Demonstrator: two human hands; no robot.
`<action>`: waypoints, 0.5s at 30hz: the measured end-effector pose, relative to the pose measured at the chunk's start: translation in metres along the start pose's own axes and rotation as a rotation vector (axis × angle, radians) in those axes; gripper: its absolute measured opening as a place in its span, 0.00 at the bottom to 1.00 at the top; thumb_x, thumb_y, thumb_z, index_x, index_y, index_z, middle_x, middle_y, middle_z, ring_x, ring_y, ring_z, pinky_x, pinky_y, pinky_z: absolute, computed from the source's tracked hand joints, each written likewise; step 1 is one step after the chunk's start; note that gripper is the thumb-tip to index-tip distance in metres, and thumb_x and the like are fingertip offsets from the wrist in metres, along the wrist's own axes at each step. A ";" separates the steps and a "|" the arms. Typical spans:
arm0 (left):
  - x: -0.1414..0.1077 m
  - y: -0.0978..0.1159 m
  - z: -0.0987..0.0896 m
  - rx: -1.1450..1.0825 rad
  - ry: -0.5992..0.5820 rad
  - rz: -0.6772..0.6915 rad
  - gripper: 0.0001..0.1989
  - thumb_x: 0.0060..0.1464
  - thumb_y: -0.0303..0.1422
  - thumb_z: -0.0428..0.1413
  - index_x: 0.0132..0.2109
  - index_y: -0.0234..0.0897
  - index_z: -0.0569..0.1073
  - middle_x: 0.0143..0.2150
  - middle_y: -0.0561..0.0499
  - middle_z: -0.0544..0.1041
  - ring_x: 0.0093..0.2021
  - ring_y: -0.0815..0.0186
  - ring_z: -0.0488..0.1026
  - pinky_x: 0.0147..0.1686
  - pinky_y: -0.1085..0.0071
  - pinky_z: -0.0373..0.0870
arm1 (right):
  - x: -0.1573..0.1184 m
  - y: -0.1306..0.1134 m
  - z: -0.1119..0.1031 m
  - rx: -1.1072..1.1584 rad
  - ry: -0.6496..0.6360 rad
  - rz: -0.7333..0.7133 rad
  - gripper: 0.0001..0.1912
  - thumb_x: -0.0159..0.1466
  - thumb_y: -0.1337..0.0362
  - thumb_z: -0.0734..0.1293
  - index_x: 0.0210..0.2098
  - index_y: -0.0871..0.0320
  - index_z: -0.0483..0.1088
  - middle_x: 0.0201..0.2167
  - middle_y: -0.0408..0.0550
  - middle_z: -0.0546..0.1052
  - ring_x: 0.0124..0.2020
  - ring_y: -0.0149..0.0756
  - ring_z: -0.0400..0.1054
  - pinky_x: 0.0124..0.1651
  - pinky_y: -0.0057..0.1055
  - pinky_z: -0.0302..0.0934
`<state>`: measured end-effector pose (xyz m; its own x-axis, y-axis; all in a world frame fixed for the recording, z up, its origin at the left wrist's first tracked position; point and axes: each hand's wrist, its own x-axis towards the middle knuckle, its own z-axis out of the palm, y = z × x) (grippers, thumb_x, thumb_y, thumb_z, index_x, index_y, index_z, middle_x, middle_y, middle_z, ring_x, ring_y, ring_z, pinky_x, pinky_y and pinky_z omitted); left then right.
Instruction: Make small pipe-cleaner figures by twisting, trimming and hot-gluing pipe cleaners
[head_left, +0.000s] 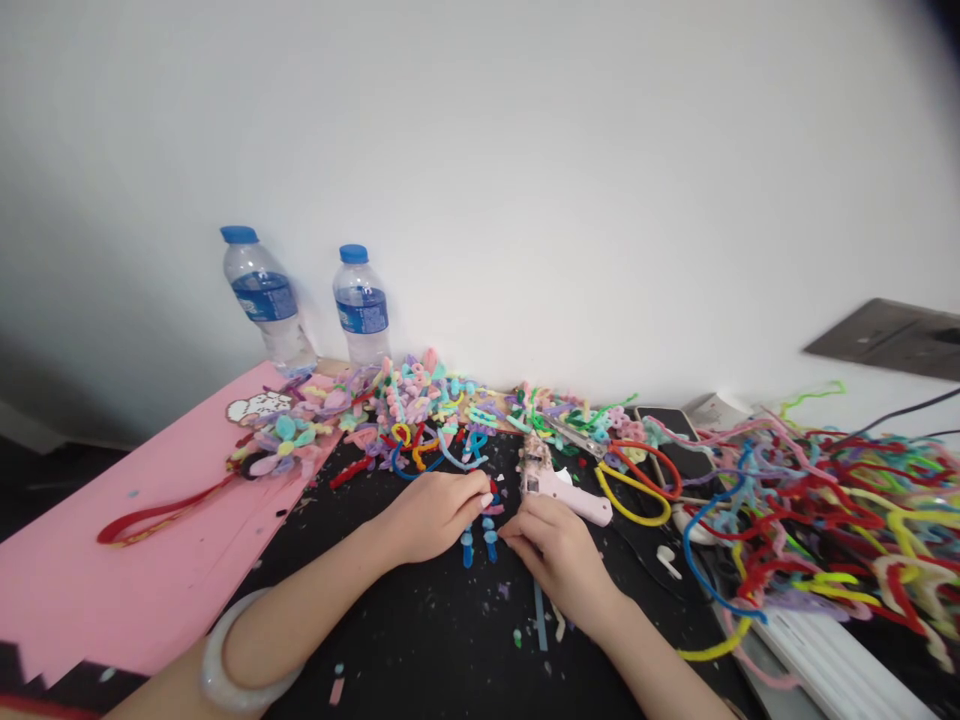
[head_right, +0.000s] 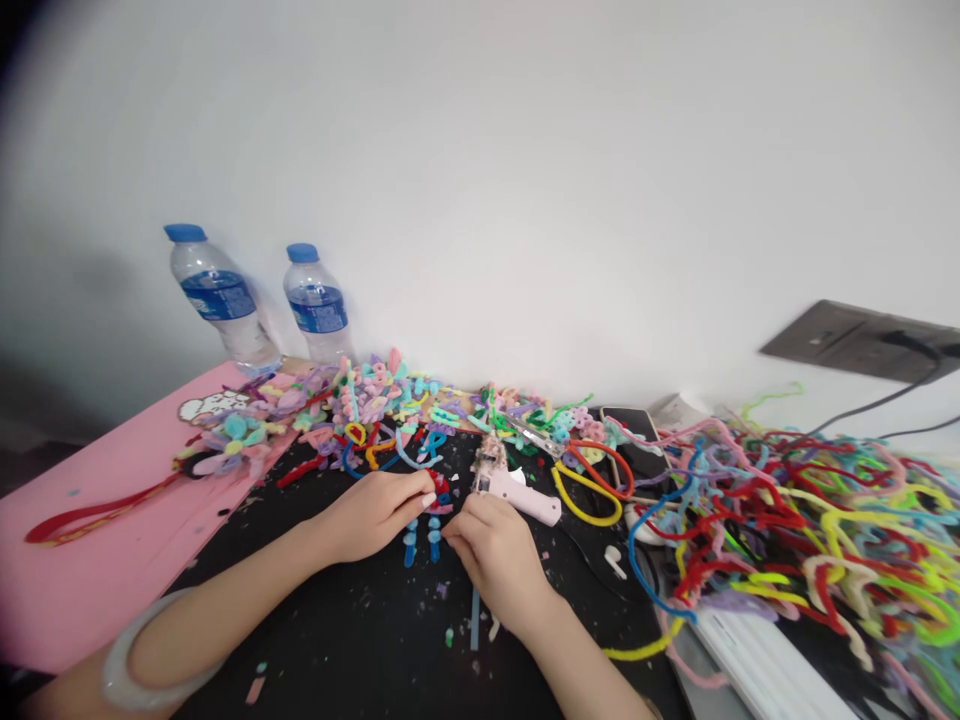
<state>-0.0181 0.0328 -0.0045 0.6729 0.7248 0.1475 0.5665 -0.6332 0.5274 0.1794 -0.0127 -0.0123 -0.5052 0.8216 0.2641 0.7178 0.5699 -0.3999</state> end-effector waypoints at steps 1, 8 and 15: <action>0.000 0.000 0.000 0.004 -0.008 -0.001 0.09 0.62 0.31 0.40 0.36 0.39 0.63 0.30 0.54 0.71 0.30 0.66 0.70 0.29 0.74 0.57 | 0.000 0.000 0.000 -0.009 -0.002 0.001 0.11 0.65 0.68 0.57 0.31 0.58 0.69 0.28 0.46 0.69 0.32 0.34 0.63 0.34 0.30 0.56; 0.000 0.001 0.001 0.045 -0.035 0.000 0.10 0.62 0.32 0.39 0.34 0.39 0.62 0.28 0.54 0.70 0.28 0.65 0.69 0.28 0.74 0.56 | 0.001 0.000 0.001 -0.067 -0.032 0.006 0.11 0.65 0.67 0.58 0.31 0.57 0.70 0.28 0.46 0.70 0.32 0.35 0.63 0.34 0.31 0.56; 0.000 -0.001 0.002 0.010 -0.030 0.007 0.10 0.62 0.32 0.40 0.34 0.39 0.62 0.28 0.54 0.70 0.28 0.66 0.68 0.28 0.74 0.56 | -0.002 0.000 -0.002 -0.002 0.003 0.018 0.07 0.63 0.69 0.61 0.38 0.55 0.70 0.31 0.46 0.70 0.33 0.35 0.64 0.36 0.31 0.57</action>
<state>-0.0176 0.0323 -0.0069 0.6910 0.7118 0.1261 0.5660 -0.6412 0.5182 0.1815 -0.0146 -0.0107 -0.4912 0.8315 0.2596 0.7276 0.5555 -0.4026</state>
